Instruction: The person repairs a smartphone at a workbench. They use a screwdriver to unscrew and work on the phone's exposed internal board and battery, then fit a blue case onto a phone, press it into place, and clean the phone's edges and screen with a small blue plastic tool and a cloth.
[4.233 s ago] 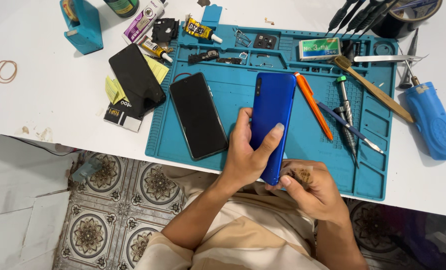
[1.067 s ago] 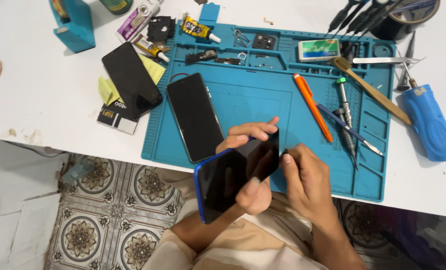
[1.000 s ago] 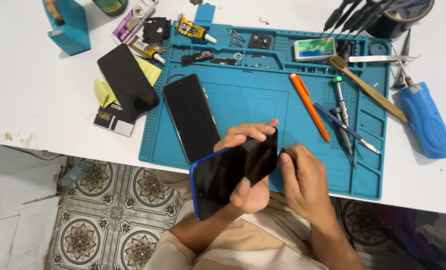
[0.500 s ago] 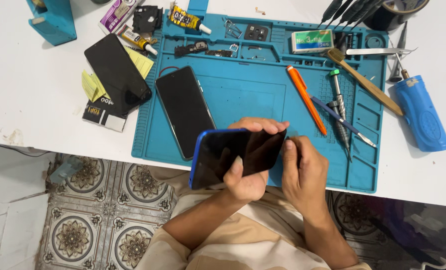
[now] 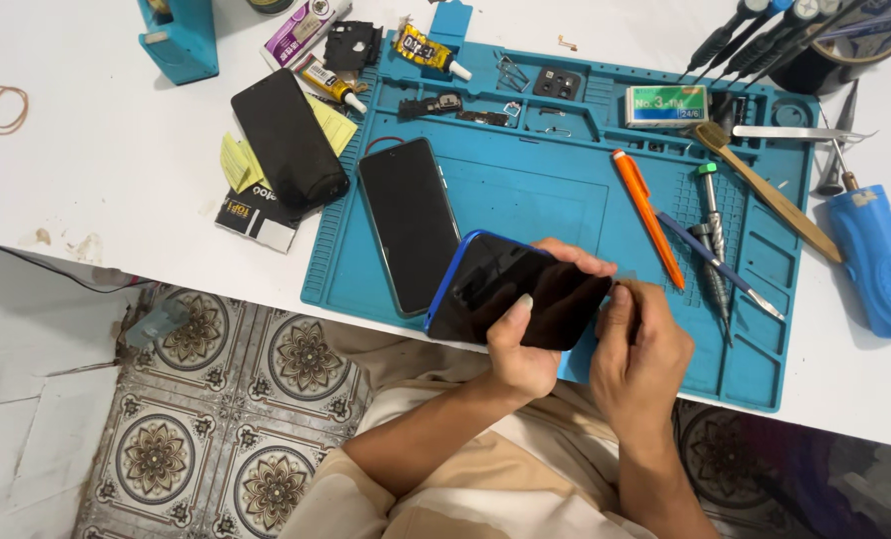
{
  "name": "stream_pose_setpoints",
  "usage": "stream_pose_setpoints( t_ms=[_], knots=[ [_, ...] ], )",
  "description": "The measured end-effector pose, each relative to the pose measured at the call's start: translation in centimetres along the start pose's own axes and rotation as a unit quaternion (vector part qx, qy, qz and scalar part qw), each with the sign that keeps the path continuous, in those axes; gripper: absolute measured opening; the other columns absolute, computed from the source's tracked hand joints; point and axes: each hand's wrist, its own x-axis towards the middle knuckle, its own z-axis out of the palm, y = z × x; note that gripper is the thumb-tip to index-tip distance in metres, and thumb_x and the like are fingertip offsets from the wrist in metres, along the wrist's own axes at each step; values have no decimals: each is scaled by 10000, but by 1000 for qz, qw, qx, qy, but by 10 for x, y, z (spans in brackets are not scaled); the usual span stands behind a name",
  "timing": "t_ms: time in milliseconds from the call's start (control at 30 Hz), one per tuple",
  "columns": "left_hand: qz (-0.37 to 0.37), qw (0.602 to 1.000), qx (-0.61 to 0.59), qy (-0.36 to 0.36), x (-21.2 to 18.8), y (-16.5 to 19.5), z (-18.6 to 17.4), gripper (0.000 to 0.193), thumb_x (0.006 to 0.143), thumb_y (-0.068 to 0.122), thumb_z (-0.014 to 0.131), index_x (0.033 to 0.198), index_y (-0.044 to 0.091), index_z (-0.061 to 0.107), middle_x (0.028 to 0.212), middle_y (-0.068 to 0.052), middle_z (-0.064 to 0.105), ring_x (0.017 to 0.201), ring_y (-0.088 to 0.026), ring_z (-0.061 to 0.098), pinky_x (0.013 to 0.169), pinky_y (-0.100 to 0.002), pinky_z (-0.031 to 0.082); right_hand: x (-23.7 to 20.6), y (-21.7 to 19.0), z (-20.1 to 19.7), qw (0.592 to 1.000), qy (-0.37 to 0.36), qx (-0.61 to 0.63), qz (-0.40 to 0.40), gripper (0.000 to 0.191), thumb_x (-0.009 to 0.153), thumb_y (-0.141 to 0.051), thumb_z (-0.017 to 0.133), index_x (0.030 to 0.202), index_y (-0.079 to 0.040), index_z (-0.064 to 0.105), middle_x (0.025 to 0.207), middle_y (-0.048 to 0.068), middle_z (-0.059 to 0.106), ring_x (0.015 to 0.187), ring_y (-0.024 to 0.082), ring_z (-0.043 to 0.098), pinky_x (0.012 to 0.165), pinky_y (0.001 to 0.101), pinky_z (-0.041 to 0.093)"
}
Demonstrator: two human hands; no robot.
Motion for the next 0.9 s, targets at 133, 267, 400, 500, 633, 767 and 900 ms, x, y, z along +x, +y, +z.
stream_pose_setpoints(
  t_ms=[133,267,400,500,633,767,900],
  knots=[
    [-30,999,-8,16,0,9,-4,602,1024,416,466,1430,-29,459,1318,-176,587,1303,-291,549,1212,-455,382,-2,-8,2,998,18,-31,-60,66,1058,-6,591,1070,28,646,767,134,596,613,206,562,591,325,441],
    [-49,997,26,44,4,21,-3,630,1033,395,434,1446,-78,470,1358,-213,611,1302,-327,595,1192,-479,434,-2,-12,4,995,20,-54,-84,46,1051,14,611,1071,25,652,817,155,608,664,260,579,626,351,452],
    [-47,996,66,48,10,30,2,618,1045,360,449,1431,-120,500,1331,-244,638,1240,-333,646,1147,-477,496,-2,-10,4,987,16,-101,-123,66,1022,46,624,1069,17,660,838,151,616,737,300,587,664,383,452],
    [-61,991,107,53,11,37,8,597,1044,345,464,1412,-122,522,1305,-249,649,1189,-320,663,1087,-471,525,-3,-9,4,989,7,-116,-94,82,987,64,652,1049,20,684,768,148,578,688,297,556,627,394,426],
    [-94,987,130,31,17,50,17,605,1066,342,512,1443,-130,531,1297,-248,661,1208,-304,655,1078,-451,528,-3,-9,2,989,27,-84,-122,111,982,80,654,1063,9,679,825,133,626,741,269,587,663,362,449],
    [-116,968,211,-66,21,73,27,436,1077,184,594,1445,-48,561,1406,-169,646,1340,-264,621,1186,-410,503,-4,-6,-2,996,46,2,-80,150,988,91,690,1112,6,701,858,121,654,729,185,603,640,301,448],
    [34,861,467,-198,30,92,31,326,916,13,717,1235,79,700,1419,-187,580,1367,-294,587,1221,-402,464,-3,1,-13,991,40,70,-106,317,998,104,657,1303,21,650,1126,140,645,926,157,631,798,266,521]
  ],
)
